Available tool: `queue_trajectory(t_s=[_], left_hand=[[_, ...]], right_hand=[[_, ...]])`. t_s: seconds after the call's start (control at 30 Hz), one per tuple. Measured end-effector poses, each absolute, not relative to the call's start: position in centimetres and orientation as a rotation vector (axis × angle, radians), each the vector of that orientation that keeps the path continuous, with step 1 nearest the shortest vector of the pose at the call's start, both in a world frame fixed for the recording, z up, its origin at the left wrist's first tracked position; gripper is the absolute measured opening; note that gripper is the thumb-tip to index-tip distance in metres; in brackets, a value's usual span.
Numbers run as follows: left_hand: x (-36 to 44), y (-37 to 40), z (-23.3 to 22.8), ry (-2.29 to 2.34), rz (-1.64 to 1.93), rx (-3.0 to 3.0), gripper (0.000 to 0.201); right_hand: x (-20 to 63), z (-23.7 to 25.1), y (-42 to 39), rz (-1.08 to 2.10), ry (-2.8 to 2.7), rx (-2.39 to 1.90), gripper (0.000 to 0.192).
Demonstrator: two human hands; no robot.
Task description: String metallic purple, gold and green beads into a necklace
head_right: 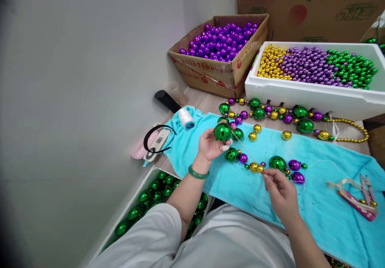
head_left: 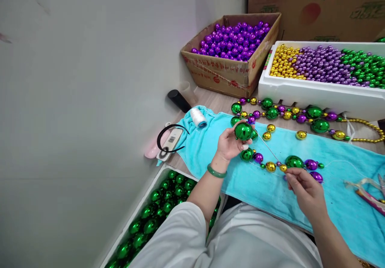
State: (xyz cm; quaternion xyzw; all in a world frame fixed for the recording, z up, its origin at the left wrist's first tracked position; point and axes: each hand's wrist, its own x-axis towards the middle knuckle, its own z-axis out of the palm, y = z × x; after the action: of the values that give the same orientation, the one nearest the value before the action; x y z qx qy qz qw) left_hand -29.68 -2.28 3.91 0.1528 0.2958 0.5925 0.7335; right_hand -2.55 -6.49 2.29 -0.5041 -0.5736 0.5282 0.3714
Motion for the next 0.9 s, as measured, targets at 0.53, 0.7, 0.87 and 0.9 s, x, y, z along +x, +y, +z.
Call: queue_trajectory(t_s=[0.53,0.7,0.87,0.9], left_hand=[[-29.1,-2.0,3.0,0.697,1.333,0.376,0.061],[-28.9,-2.0,3.0,0.685,1.358,0.351,0.053],[-29.0,-1.9,2.5,0.731,1.374,0.315,0.04],[-29.0,-1.9,2.4,0.735,1.38,0.303,0.039]], right_hand=[[-2.0,1.6,-6.5,1.323,-1.505,-1.306,0.02],[-1.8,1.5,-6.5,1.305,-1.54,-1.302,0.018],[-1.7,1.4,-6.5,1.282,-1.576,-1.302,0.018],[-1.6,1.4,-6.5,1.275,-1.584,-1.307,0.018]])
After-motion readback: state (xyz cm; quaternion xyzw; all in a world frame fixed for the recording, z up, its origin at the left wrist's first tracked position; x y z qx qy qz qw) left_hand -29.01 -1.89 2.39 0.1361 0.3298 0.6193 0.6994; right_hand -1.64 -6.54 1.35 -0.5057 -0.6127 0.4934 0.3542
